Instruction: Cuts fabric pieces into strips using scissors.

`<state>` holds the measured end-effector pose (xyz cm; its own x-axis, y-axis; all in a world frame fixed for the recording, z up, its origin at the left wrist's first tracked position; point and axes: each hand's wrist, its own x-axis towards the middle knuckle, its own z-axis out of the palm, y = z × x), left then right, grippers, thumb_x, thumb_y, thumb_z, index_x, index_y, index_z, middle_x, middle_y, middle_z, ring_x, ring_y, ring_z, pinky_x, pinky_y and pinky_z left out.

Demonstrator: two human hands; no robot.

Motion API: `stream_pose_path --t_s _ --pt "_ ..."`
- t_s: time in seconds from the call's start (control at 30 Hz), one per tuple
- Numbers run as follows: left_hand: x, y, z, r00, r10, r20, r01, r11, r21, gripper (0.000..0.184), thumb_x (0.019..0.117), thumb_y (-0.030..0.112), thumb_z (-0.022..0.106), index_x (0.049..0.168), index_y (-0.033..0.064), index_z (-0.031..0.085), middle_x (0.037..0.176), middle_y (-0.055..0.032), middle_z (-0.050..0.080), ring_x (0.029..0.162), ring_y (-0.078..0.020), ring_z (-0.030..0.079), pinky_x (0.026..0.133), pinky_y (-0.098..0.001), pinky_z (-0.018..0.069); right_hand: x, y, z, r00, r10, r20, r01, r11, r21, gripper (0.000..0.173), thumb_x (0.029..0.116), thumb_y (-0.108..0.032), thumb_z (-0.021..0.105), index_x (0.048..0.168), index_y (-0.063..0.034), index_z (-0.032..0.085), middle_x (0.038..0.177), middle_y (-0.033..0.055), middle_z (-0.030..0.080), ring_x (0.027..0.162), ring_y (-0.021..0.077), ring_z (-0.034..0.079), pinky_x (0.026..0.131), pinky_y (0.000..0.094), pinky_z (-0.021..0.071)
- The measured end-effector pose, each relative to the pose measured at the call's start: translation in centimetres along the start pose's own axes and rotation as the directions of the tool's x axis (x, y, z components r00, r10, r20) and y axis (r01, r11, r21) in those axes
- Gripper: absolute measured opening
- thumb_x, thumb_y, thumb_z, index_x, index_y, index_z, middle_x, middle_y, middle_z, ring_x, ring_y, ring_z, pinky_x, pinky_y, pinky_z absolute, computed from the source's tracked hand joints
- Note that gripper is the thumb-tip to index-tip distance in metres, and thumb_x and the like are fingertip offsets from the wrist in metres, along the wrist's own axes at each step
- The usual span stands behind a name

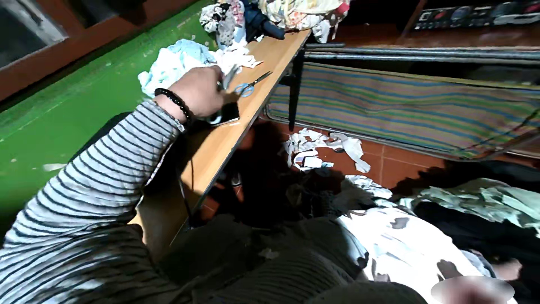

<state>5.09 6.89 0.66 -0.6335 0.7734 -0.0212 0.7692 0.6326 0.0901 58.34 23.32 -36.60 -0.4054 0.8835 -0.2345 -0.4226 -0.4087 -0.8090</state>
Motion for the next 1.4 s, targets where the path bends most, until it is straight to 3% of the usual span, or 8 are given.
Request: stream_pose_path --t_s 0.17,0.27,0.43,0.63,0.7,0.87,1.23,1.4 --pt "1.9 11.9 2.2 0.825 0.544 0.152 -0.459 0.802 -0.382 0.017 0.0979 0.019 0.070 0.103 0.0041 0.066 0.072 -0.0028 0.060 0.059 -0.0108 0.055 0.058 -0.0300 0.0487 -0.2 1.0 3.4 0.891 -0.366 -0.267 0.279 0.908 -0.313 0.022 0.1026 -0.012 0.042 0.096 -0.0209 0.062 0.083 -0.0122 0.069 0.070 0.0030 0.065 0.064 0.0232 0.0573" --pt "1.6 20.3 5.9 0.611 0.754 0.243 -0.505 0.607 -0.613 0.014 0.0962 0.016 0.071 0.097 0.0037 0.066 0.067 -0.0001 0.063 0.054 -0.0044 0.056 0.052 -0.0211 0.0463 -2.6 -0.8 6.2 0.767 -0.640 -0.042 0.518 0.657 -0.548 0.013 0.0954 -0.015 0.064 0.096 -0.0255 0.071 0.089 -0.0163 0.071 0.078 -0.0002 0.066 0.072 0.0216 0.0578" --pt "-2.0 30.7 13.9 0.297 0.890 0.346 -0.273 0.427 -0.862 0.019 0.0961 0.005 0.068 0.113 0.0022 0.061 0.088 -0.0038 0.071 0.072 -0.0077 0.069 0.066 -0.0239 0.0609 -8.1 -4.5 8.2 0.755 -0.655 -0.032 0.597 0.706 -0.382 0.012 0.0989 -0.027 0.066 0.104 -0.0230 0.076 0.092 -0.0088 0.074 0.083 0.0051 0.069 0.079 0.0263 0.0591" --pt "-5.8 35.6 24.0 0.175 0.934 0.310 0.063 0.304 -0.951 0.020 0.0968 -0.001 0.063 0.115 0.0050 0.059 0.097 -0.0040 0.069 0.080 -0.0136 0.072 0.071 -0.0328 0.0644 -15.1 -3.0 6.7 0.653 -0.718 -0.242 0.366 0.579 -0.729 0.016 0.0961 -0.023 0.067 0.107 -0.0115 0.071 0.105 -0.0044 0.072 0.096 0.0074 0.068 0.088 0.0313 0.0583" --pt "-7.3 36.0 27.0 0.072 0.967 0.244 0.091 0.237 -0.967 0.020 0.0967 0.000 0.063 0.115 0.0070 0.059 0.099 -0.0014 0.068 0.081 -0.0116 0.070 0.072 -0.0318 0.0642 -15.9 -1.7 7.8 0.654 -0.678 -0.335 0.353 0.666 -0.657 0.016 0.0983 -0.024 0.064 0.107 -0.0120 0.071 0.106 -0.0036 0.070 0.096 0.0075 0.067 0.085 0.0299 0.0589" --pt "-10.0 36.3 32.7 -0.229 0.973 -0.037 0.198 0.009 -0.980 0.012 0.0940 0.007 0.070 0.105 0.0117 0.067 0.100 0.0031 0.073 0.093 -0.0087 0.070 0.086 -0.0287 0.0600 -15.7 2.8 9.9 0.863 -0.226 -0.451 0.326 0.932 0.156 0.032 0.1069 -0.037 0.047 0.099 -0.0154 0.069 0.090 -0.0014 0.074 0.076 0.0092 0.070 0.068 0.0272 0.0601" --pt "-13.5 32.7 36.2 -0.409 0.911 -0.057 0.068 -0.032 -0.997 0.014 0.0938 0.015 0.073 0.104 0.0060 0.071 0.104 0.0049 0.073 0.100 -0.0042 0.069 0.092 -0.0274 0.0585 -20.2 8.0 9.7 0.895 -0.314 -0.317 0.281 0.949 -0.147 0.009 0.0919 -0.016 0.074 0.098 -0.0115 0.070 0.092 -0.0084 0.072 0.083 0.0000 0.067 0.075 0.0207 0.0565" --pt "-12.6 32.8 38.4 -0.405 0.913 -0.053 -0.530 -0.281 -0.800 0.029 0.0955 0.036 0.071 0.116 0.0151 0.074 0.114 -0.0018 0.071 0.106 -0.0146 0.068 0.092 -0.0388 0.0577 -25.1 10.4 8.7 0.721 -0.292 -0.628 0.281 0.952 -0.121 0.035 0.0916 -0.054 0.070 0.100 -0.0202 0.073 0.090 -0.0092 0.072 0.077 0.0037 0.067 0.069 0.0246 0.0583"
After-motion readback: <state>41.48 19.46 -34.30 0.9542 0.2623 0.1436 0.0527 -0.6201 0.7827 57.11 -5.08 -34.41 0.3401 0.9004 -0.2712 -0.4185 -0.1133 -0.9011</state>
